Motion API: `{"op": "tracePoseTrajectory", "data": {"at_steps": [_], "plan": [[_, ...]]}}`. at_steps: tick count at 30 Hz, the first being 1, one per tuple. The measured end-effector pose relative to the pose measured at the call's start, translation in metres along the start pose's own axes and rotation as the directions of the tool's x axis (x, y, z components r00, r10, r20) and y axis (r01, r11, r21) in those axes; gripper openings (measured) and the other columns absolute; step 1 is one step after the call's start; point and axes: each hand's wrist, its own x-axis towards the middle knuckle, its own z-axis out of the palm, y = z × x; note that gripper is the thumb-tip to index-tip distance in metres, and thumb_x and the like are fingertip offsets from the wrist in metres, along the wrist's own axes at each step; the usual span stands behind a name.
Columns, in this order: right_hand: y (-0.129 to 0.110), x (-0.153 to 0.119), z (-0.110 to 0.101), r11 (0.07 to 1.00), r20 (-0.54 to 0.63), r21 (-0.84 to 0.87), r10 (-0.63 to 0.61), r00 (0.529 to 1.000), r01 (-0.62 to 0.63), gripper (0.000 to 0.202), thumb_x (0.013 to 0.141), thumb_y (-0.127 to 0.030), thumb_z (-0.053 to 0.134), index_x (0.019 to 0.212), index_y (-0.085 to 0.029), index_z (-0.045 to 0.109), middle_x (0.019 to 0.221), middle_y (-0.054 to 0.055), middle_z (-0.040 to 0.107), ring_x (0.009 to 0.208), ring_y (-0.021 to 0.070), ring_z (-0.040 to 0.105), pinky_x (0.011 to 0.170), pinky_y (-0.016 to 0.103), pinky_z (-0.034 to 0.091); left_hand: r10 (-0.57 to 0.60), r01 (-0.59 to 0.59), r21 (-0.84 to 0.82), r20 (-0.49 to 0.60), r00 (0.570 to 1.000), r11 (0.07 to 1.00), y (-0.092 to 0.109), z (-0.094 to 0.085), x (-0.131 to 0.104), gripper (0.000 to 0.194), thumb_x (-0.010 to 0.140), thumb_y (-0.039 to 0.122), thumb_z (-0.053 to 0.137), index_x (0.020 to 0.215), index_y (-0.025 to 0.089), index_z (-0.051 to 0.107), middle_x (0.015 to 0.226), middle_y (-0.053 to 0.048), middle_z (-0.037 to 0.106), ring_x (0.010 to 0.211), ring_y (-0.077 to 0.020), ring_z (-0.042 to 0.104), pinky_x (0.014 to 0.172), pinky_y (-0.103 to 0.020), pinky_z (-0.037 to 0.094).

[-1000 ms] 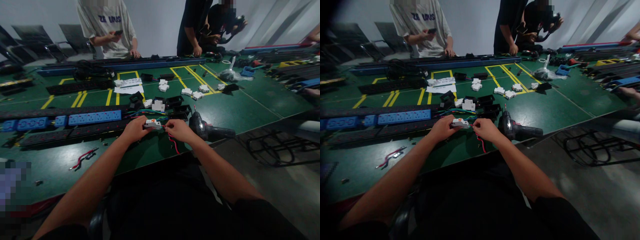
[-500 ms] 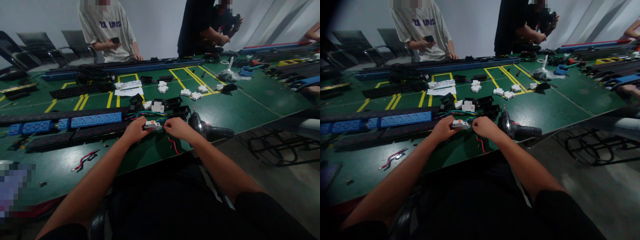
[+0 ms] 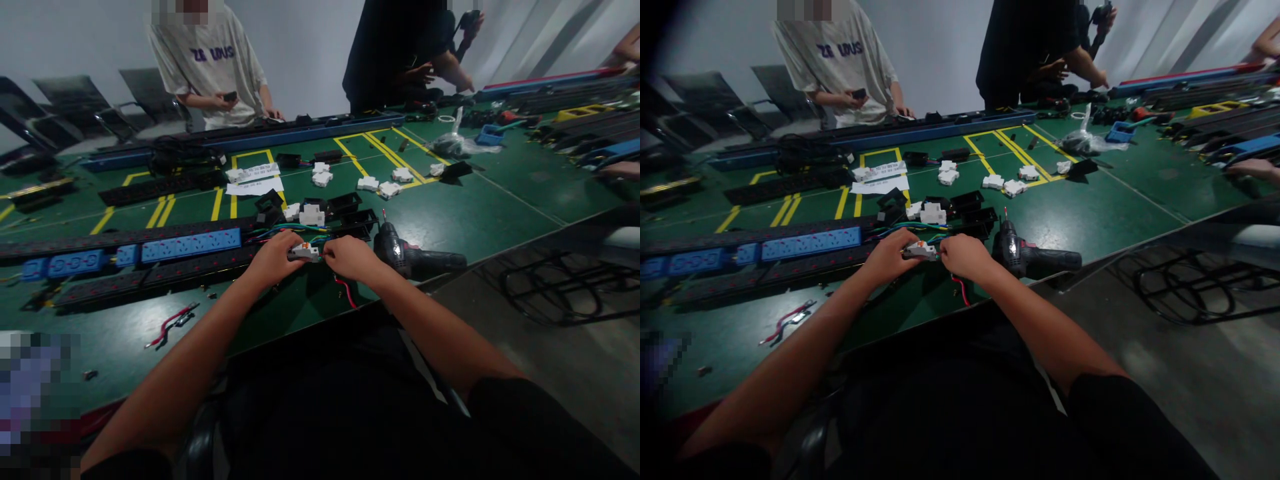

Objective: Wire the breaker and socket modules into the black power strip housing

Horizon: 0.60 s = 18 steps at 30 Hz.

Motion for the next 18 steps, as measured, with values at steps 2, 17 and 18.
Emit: {"op": "tracePoseTrajectory", "data": {"at_steps": [2, 17, 18], "plan": [[-0.003, -0.003, 0.0, 0.999, -0.004, -0.052, 0.005, 1.0, -0.005, 0.029, 0.099, -0.031, 0.057, 0.108, -0.02, 0.083, 0.1, 0.013, 0.08, 0.087, 0.0237, 0.07, 0.077, 0.033, 0.043, -0.002, -0.003, 0.079, 0.06, 0.998, 0.997, 0.008, -0.002, 0.006, 0.023, 0.093, 0.036, 0.079, 0.103, 0.022, 0.064, 0.111, -0.008, 0.068, 0.1, -0.0266, 0.066, 0.084, -0.038, 0.051], [-0.011, -0.019, 0.016, 0.982, -0.039, -0.18, -0.056, 0.998, 0.048, 0.03, 0.105, -0.017, 0.046, 0.116, -0.015, 0.073, 0.128, 0.017, 0.07, 0.12, 0.0275, 0.062, 0.098, 0.036, 0.051, -0.062, 0.021, 0.181, 0.223, 0.973, 0.983, 0.032, 0.006, 0.032, 0.016, 0.088, 0.037, 0.075, 0.098, 0.025, 0.08, 0.097, -0.006, 0.067, 0.085, -0.0246, 0.066, 0.064, -0.035, 0.041], [-0.01, -0.018, 0.018, 0.983, -0.041, -0.177, -0.062, 0.997, 0.054, 0.029, 0.104, -0.016, 0.046, 0.116, -0.014, 0.073, 0.128, 0.017, 0.07, 0.121, 0.0281, 0.061, 0.102, 0.037, 0.05, -0.068, 0.03, 0.176, 0.212, 0.975, 0.984, 0.032, 0.009, 0.032, 0.015, 0.088, 0.037, 0.075, 0.096, 0.025, 0.08, 0.097, -0.007, 0.067, 0.083, -0.0245, 0.066, 0.063, -0.035, 0.04]]}}
